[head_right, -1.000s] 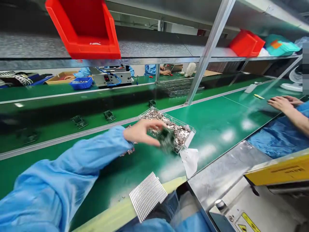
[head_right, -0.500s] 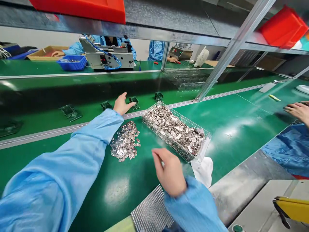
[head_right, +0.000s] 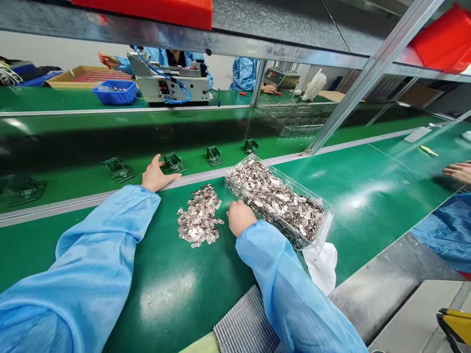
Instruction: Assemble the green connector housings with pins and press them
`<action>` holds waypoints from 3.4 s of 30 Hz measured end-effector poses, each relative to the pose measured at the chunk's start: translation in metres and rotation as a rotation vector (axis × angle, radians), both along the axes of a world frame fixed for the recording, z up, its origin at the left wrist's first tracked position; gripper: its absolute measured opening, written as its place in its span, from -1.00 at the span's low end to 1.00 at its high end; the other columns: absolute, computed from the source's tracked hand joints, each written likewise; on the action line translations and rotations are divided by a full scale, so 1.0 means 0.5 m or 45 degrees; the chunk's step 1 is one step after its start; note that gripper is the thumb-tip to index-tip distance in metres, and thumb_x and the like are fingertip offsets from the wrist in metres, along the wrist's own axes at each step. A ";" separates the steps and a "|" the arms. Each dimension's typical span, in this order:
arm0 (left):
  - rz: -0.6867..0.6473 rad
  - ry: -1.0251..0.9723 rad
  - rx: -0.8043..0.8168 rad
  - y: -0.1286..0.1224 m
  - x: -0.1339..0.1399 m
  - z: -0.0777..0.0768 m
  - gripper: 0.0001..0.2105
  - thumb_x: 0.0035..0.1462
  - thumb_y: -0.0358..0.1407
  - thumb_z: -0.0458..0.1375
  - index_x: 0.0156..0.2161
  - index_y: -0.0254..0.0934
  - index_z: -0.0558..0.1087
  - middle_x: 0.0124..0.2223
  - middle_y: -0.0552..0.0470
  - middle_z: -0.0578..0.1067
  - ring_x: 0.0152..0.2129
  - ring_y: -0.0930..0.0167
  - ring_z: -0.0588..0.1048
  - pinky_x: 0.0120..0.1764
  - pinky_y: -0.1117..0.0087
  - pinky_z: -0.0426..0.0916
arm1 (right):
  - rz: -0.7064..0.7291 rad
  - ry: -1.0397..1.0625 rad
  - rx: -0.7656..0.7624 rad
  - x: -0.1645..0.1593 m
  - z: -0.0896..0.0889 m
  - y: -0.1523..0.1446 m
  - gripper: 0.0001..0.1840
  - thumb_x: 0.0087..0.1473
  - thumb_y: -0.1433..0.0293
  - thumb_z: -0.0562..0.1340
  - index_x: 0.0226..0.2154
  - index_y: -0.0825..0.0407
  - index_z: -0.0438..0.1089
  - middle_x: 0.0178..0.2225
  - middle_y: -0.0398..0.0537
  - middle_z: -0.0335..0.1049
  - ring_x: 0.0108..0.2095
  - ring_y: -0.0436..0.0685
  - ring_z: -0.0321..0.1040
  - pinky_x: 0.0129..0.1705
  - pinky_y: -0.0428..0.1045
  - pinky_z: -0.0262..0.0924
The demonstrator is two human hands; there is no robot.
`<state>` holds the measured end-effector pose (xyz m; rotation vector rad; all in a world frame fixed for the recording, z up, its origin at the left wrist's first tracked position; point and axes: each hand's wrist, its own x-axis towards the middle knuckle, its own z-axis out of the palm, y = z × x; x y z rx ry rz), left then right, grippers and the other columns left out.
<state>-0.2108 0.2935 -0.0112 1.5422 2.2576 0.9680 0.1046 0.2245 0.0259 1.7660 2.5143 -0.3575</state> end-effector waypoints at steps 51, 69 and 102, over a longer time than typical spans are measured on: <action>-0.856 -1.412 -0.270 -0.582 0.525 0.052 -0.64 0.11 -0.17 0.24 -0.06 -0.19 0.24 -0.34 0.09 0.44 -0.51 0.49 0.45 -0.41 0.46 0.44 | -0.676 1.324 0.515 0.176 0.012 -0.533 -0.92 0.15 0.49 0.19 -0.30 0.00 0.36 -0.29 -0.04 0.31 -0.30 0.10 0.32 -0.31 -0.01 0.28; -0.909 -1.203 -0.242 -0.596 0.515 0.027 -0.68 0.14 -0.18 0.20 -0.04 -0.17 0.28 -0.46 0.12 0.38 -0.54 0.46 0.41 -0.49 0.50 0.33 | -0.774 1.552 0.446 0.158 -0.005 -0.526 -0.93 0.11 0.43 0.23 -0.38 -0.01 0.45 -0.24 0.00 0.32 -0.27 0.13 0.35 -0.36 -0.02 0.37; -2.391 -1.005 -0.592 -0.599 0.963 0.245 -0.29 -0.13 -0.33 0.39 0.18 -0.20 0.30 0.02 -0.24 0.46 -0.16 0.24 0.55 -0.19 0.27 0.51 | -1.474 1.306 1.179 0.526 0.064 -0.998 -0.39 -0.04 0.34 0.44 0.08 -0.06 0.33 0.09 0.05 0.37 0.03 0.22 0.39 0.06 0.04 0.34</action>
